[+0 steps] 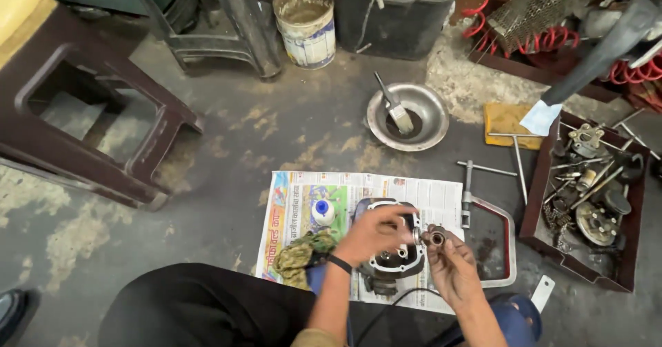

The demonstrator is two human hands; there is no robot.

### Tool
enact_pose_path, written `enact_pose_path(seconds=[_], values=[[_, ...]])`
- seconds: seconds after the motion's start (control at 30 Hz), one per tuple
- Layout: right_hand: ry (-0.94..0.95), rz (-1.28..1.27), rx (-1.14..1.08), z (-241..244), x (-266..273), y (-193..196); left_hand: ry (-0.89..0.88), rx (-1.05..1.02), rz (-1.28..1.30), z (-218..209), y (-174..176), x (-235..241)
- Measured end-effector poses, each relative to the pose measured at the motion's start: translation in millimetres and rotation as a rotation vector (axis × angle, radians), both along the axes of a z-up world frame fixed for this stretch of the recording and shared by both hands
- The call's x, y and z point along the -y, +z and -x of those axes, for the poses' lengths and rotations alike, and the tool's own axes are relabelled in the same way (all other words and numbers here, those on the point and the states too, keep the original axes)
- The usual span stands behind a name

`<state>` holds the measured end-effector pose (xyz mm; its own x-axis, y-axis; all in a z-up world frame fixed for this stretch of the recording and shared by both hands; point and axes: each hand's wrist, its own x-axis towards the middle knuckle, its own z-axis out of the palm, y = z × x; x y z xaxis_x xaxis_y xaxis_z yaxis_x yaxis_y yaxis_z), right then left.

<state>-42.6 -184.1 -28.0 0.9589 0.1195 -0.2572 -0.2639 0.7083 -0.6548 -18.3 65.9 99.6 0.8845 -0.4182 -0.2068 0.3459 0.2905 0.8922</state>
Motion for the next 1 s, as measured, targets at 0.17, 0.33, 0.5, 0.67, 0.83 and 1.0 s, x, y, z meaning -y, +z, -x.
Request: enact_pose_path(seconds=[0.17,0.33,0.5,0.67,0.83,1.0], values=[[0.003,-0.004,0.144,-11,-8,36,0.001,0.259,0.085,-2,-13,34],[-0.058,0.315,0.456,-16,-12,83,0.061,0.257,0.194,-2,-18,31],[-0.113,0.778,0.611,-15,-19,120,0.066,0.219,0.242,-5,-19,32],[-0.074,0.835,0.509,-22,-8,103,0.062,0.176,0.26,-5,-13,29],[0.171,0.346,0.097,-20,-3,56,0.023,0.196,0.152,-1,-38,23],[0.347,0.425,-0.199,-12,-20,22,0.0,-0.112,-0.037,15,-89,16]])
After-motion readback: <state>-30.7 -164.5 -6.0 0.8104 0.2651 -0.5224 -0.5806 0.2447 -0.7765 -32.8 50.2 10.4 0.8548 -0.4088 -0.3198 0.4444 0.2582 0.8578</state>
